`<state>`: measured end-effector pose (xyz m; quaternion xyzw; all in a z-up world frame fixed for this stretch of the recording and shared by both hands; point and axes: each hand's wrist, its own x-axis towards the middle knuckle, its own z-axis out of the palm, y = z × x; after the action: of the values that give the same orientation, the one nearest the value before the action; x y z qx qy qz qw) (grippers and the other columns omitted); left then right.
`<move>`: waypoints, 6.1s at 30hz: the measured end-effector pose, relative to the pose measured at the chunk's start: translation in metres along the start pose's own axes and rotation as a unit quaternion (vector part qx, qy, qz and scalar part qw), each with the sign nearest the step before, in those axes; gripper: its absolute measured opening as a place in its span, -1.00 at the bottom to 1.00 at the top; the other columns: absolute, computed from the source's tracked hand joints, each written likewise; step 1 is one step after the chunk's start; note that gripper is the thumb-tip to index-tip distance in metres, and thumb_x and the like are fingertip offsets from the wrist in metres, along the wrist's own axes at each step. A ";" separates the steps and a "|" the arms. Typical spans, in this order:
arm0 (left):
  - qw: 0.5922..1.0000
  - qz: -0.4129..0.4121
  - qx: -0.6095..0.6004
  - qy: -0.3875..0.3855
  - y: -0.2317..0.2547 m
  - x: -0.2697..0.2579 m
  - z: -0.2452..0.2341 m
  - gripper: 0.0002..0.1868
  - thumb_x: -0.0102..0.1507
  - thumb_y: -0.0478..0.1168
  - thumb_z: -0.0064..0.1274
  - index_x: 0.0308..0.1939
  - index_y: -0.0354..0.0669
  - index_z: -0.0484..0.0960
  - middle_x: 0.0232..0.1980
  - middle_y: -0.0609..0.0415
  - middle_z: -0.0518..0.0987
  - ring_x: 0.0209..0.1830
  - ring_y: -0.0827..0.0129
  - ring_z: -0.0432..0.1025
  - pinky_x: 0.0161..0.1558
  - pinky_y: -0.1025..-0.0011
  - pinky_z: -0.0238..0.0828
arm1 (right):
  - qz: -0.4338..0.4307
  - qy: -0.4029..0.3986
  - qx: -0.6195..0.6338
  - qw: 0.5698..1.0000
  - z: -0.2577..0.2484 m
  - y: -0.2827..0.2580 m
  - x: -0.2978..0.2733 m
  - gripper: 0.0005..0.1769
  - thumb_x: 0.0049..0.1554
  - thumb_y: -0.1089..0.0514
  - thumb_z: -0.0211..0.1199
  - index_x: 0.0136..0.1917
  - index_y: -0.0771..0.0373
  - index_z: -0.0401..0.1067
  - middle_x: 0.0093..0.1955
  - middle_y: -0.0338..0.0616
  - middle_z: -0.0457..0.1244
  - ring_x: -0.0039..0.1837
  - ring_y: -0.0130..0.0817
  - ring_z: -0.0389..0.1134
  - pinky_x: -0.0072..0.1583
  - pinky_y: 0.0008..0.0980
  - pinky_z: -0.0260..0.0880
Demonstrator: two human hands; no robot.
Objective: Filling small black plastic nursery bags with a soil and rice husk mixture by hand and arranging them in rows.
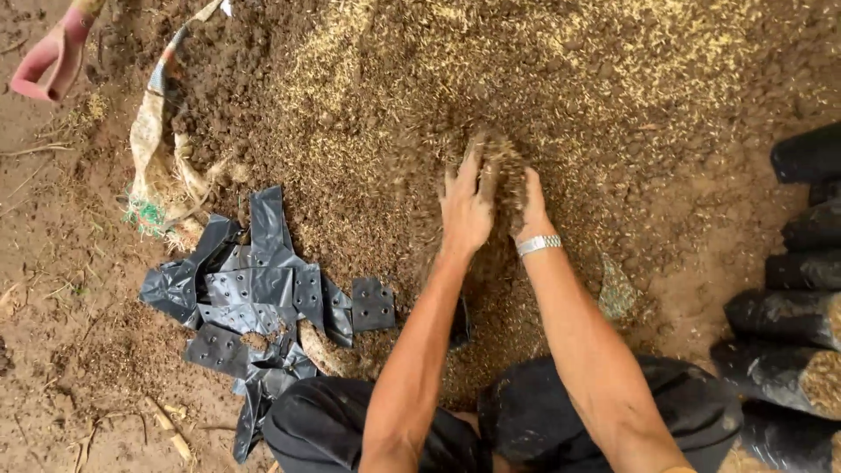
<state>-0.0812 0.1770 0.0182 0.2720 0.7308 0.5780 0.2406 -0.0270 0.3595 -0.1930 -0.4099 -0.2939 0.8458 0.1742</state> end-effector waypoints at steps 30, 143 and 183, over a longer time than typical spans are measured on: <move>0.949 -0.072 0.296 -0.086 -0.079 -0.159 -0.098 -0.47 0.13 -0.45 0.07 0.21 -0.18 0.66 -0.16 -0.39 0.68 -0.04 -0.27 0.59 0.03 -0.21 0.51 | 0.126 -0.014 -0.243 0.962 0.058 0.045 -0.331 -0.64 0.26 0.05 0.22 0.27 0.23 0.41 0.20 -0.02 0.26 0.08 -0.09 0.45 0.04 -0.17 0.50; 0.979 -0.013 0.202 -0.007 -0.037 -0.181 -0.062 -0.82 0.38 -0.29 0.01 -0.03 -0.30 0.67 -0.42 -0.28 0.68 -0.45 -0.11 0.62 -0.44 0.09 0.51 | 0.001 0.144 -0.060 0.988 0.079 0.001 -0.184 -0.04 0.06 -0.43 0.04 0.55 0.02 -0.11 0.47 0.07 -0.24 0.45 -0.03 -0.20 0.38 0.12 -0.30; 0.980 -0.087 -0.174 0.046 -0.124 -0.191 -0.044 -0.13 0.48 0.37 -0.59 0.35 -0.23 0.56 0.37 -0.36 0.48 0.47 -0.18 0.27 0.50 0.00 0.02 | -0.152 0.059 -0.279 0.946 0.048 0.066 -0.342 -0.08 0.26 -0.60 -0.22 0.51 0.08 0.29 0.59 0.18 0.07 0.64 0.16 -0.04 0.55 0.30 -0.04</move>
<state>0.0150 -0.0060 -0.0857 0.1342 0.6499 0.6852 0.3002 0.1381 0.1090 -0.0093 -0.4417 -0.5659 0.6680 0.1961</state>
